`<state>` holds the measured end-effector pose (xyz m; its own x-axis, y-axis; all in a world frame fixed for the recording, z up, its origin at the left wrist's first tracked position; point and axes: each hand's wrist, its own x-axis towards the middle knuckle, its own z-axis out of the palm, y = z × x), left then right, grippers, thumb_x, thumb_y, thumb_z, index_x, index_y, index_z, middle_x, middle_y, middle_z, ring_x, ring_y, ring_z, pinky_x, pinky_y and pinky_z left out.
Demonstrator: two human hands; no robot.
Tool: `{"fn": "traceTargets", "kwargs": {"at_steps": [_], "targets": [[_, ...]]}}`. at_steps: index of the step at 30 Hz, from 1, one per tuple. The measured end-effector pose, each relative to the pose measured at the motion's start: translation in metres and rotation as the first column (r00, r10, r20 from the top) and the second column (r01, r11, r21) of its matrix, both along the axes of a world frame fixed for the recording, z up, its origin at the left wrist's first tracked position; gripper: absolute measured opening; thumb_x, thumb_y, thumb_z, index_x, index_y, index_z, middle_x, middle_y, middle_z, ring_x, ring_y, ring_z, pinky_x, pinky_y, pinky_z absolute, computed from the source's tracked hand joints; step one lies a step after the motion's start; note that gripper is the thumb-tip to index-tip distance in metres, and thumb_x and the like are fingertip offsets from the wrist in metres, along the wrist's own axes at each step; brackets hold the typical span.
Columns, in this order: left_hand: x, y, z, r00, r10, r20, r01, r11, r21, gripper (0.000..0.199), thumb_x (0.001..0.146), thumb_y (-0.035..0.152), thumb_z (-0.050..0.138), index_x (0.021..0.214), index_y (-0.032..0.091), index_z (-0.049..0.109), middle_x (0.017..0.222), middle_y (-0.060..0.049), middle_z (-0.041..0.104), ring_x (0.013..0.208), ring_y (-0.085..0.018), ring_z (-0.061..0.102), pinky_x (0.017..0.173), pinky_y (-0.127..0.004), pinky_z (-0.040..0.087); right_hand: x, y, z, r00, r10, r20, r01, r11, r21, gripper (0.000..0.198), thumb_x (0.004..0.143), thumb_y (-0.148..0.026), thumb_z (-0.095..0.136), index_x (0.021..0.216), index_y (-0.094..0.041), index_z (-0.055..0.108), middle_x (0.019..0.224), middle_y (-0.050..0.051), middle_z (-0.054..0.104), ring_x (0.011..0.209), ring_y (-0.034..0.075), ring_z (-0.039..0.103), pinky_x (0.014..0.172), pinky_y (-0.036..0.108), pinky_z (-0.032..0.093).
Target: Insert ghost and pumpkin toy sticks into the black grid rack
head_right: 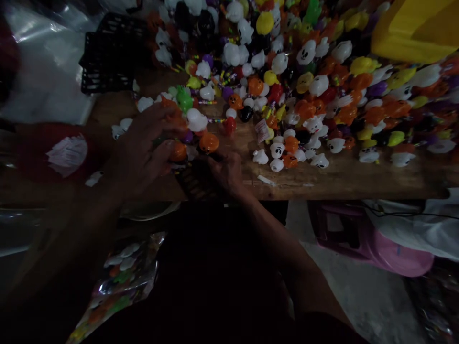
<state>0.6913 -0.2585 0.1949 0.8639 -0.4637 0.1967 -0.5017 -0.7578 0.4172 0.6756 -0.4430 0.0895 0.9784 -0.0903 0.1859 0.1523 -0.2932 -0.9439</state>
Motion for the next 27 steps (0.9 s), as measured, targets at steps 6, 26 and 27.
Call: {"fn": "traceTargets", "kwargs": {"at_steps": [6, 26, 27], "targets": [[-0.004, 0.002, 0.004, 0.997, 0.057, -0.052, -0.057, 0.998, -0.006, 0.052, 0.099, 0.047, 0.023, 0.132, 0.024, 0.057, 0.160, 0.004, 0.044, 0.155, -0.022, 0.027, 0.129, -0.052, 0.028, -0.003, 0.002, -0.003, 0.994, -0.067, 0.083, 0.081, 0.979, -0.185, 0.022, 0.090, -0.039, 0.068, 0.083, -0.019, 0.072, 0.079, 0.001, 0.073, 0.075, 0.018, 0.066, 0.070, 0.029, 0.051], [-0.012, -0.015, 0.007, 0.947, -0.038, 0.318, -0.017, 0.985, 0.170, 0.042, 0.091, 0.037, 0.061, 0.129, 0.018, 0.059, 0.153, -0.014, 0.051, 0.151, -0.040, 0.032, 0.121, -0.062, 0.035, -0.005, 0.001, -0.005, 0.979, 0.185, 0.086, -0.142, 0.922, -0.361, 0.022, 0.096, -0.022, 0.050, 0.113, -0.019, 0.064, 0.108, 0.011, 0.072, 0.089, 0.022, 0.068, 0.079, 0.032, 0.055], [-0.014, -0.020, 0.007, 0.953, -0.032, 0.300, -0.030, 0.979, 0.200, 0.043, 0.092, 0.037, 0.059, 0.130, 0.017, 0.059, 0.153, -0.015, 0.051, 0.151, -0.041, 0.033, 0.120, -0.062, 0.036, -0.006, 0.000, -0.001, 0.979, 0.194, 0.062, -0.161, 0.923, -0.351, 0.025, 0.095, -0.021, 0.050, 0.115, -0.020, 0.064, 0.111, 0.011, 0.071, 0.092, 0.022, 0.068, 0.081, 0.033, 0.056]]}}
